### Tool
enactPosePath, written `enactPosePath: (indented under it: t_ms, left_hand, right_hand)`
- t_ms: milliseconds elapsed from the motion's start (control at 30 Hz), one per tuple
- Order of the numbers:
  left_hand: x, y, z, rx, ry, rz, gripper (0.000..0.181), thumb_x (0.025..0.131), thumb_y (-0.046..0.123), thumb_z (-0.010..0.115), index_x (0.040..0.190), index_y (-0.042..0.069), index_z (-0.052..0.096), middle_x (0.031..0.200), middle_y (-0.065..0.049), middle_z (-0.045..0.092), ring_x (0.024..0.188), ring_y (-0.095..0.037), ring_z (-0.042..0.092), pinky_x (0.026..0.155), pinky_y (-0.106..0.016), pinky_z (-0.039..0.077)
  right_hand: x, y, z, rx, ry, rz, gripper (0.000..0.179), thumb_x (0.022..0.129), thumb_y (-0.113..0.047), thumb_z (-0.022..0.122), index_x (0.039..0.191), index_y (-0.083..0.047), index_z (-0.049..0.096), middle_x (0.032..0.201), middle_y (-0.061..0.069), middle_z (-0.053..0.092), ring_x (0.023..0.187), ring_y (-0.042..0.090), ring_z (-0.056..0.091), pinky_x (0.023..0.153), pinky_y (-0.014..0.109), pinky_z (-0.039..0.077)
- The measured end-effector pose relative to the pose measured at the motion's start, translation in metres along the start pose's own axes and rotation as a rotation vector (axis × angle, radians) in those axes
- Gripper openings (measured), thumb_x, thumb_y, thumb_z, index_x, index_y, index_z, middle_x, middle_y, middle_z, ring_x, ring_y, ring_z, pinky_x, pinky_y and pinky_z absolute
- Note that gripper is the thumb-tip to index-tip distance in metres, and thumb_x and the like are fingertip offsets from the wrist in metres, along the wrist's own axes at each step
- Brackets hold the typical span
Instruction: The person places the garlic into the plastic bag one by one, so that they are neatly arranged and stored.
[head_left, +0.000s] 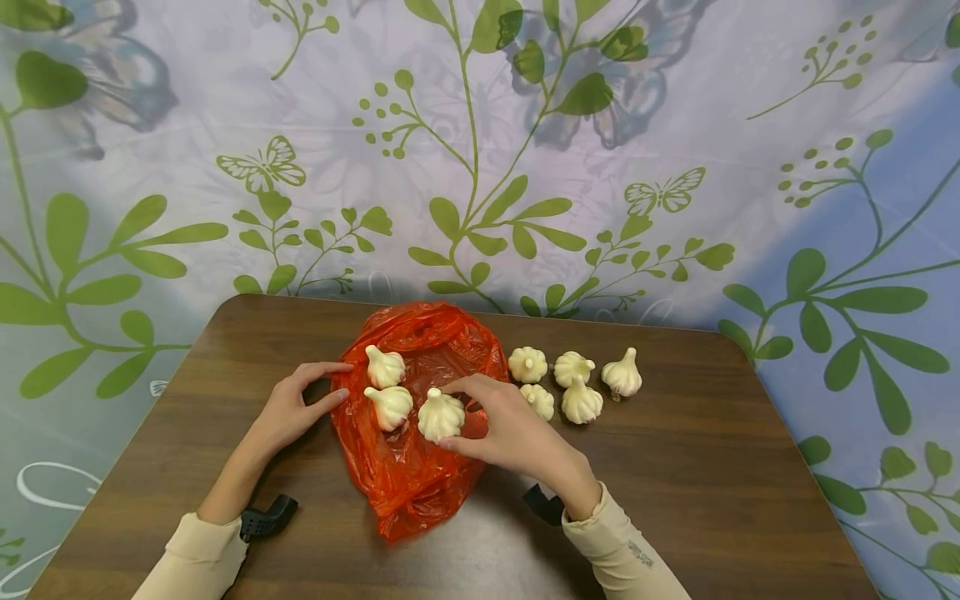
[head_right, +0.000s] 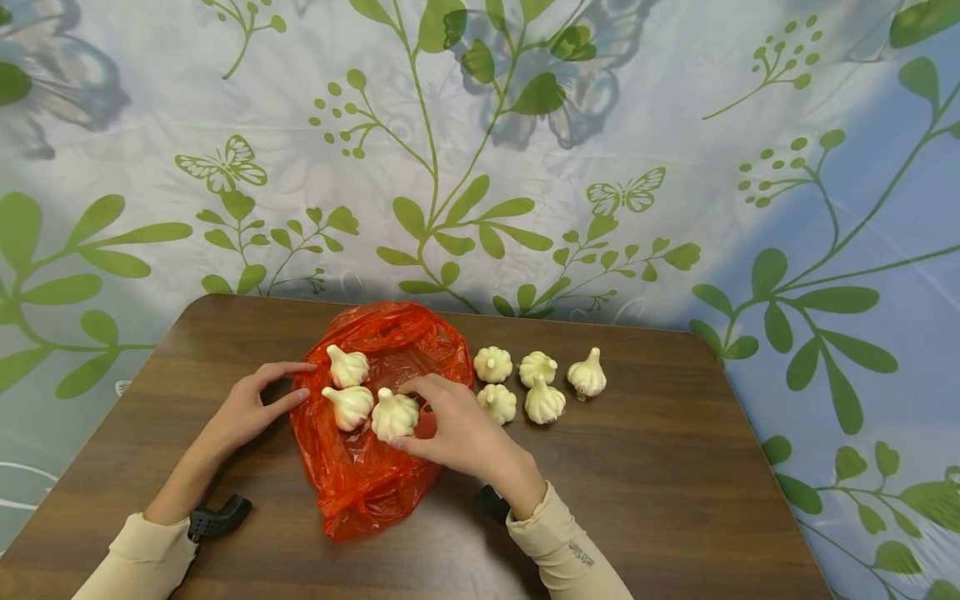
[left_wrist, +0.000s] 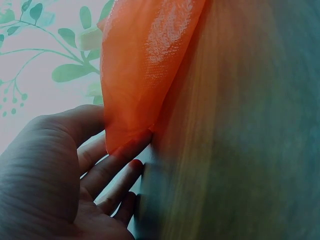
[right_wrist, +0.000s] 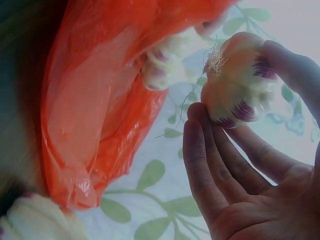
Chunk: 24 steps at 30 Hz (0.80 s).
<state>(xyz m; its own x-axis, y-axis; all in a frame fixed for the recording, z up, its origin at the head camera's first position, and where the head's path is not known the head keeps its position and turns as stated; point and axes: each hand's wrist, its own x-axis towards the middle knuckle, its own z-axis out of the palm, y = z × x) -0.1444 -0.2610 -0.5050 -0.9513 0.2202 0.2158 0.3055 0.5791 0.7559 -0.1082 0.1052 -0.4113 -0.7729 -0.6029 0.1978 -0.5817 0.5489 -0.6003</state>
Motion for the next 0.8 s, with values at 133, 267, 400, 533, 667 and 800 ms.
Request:
enactPosePath:
  t_ms: [133,267,400,533,667,800]
  left_hand:
    - [0.0,0.0,0.0,0.006,0.003,0.0,0.036,0.098,0.025,0.077,0.134,0.023,0.071,0.137,-0.007,0.067,0.132,-0.032,0.055,0.11,-0.057,0.037]
    - [0.0,0.0,0.0,0.016,0.01,0.003,0.036,0.098,0.025,0.078,0.134,0.022,0.072,0.136,-0.007,0.068,0.132,-0.031,0.056,0.109,-0.053,0.037]
    - [0.001,-0.001,0.0,0.017,0.012,0.004,0.037,0.098,0.025,0.078,0.134,0.022,0.072,0.135,-0.007,0.068,0.131,-0.031,0.056,0.109,-0.053,0.038]
    - [0.001,0.0,0.0,0.021,0.006,-0.007,0.037,0.098,0.027,0.078,0.135,0.023,0.071,0.136,-0.007,0.068,0.131,-0.03,0.055,0.11,-0.055,0.038]
    - [0.002,0.0,-0.002,0.022,0.0,-0.021,0.038,0.098,0.029,0.077,0.135,0.024,0.071,0.137,-0.006,0.067,0.131,-0.029,0.055,0.11,-0.056,0.038]
    - [0.002,0.001,-0.002,0.013,-0.001,-0.021,0.038,0.098,0.028,0.078,0.135,0.022,0.071,0.136,-0.007,0.067,0.13,-0.031,0.055,0.11,-0.058,0.038]
  right_hand:
    - [0.004,-0.004,0.006,-0.005,-0.024,-0.014,0.057,0.087,-0.033,0.088,0.135,-0.012,0.065,0.132,0.001,0.07,0.115,0.017,0.067,0.094,0.04,0.059]
    - [0.007,-0.007,0.013,-0.03,-0.046,-0.022,0.055,0.088,-0.034,0.087,0.134,-0.012,0.065,0.131,0.001,0.069,0.118,0.019,0.067,0.099,0.038,0.056]
    - [0.009,-0.007,0.02,-0.06,-0.059,-0.038,0.055,0.088,-0.035,0.087,0.133,-0.014,0.065,0.129,0.0,0.069,0.121,0.017,0.066,0.103,0.036,0.054]
    - [0.011,-0.008,0.025,-0.065,-0.071,-0.042,0.055,0.087,-0.035,0.088,0.132,-0.013,0.066,0.128,0.0,0.069,0.121,0.017,0.066,0.104,0.035,0.053]
    - [0.013,-0.011,0.03,-0.062,-0.093,-0.042,0.053,0.087,-0.035,0.088,0.131,-0.013,0.066,0.125,0.0,0.069,0.115,0.015,0.066,0.101,0.032,0.054]
    - [0.014,-0.013,0.035,-0.073,-0.117,-0.034,0.053,0.088,-0.037,0.087,0.131,-0.014,0.066,0.125,-0.001,0.069,0.113,0.015,0.066,0.099,0.031,0.054]
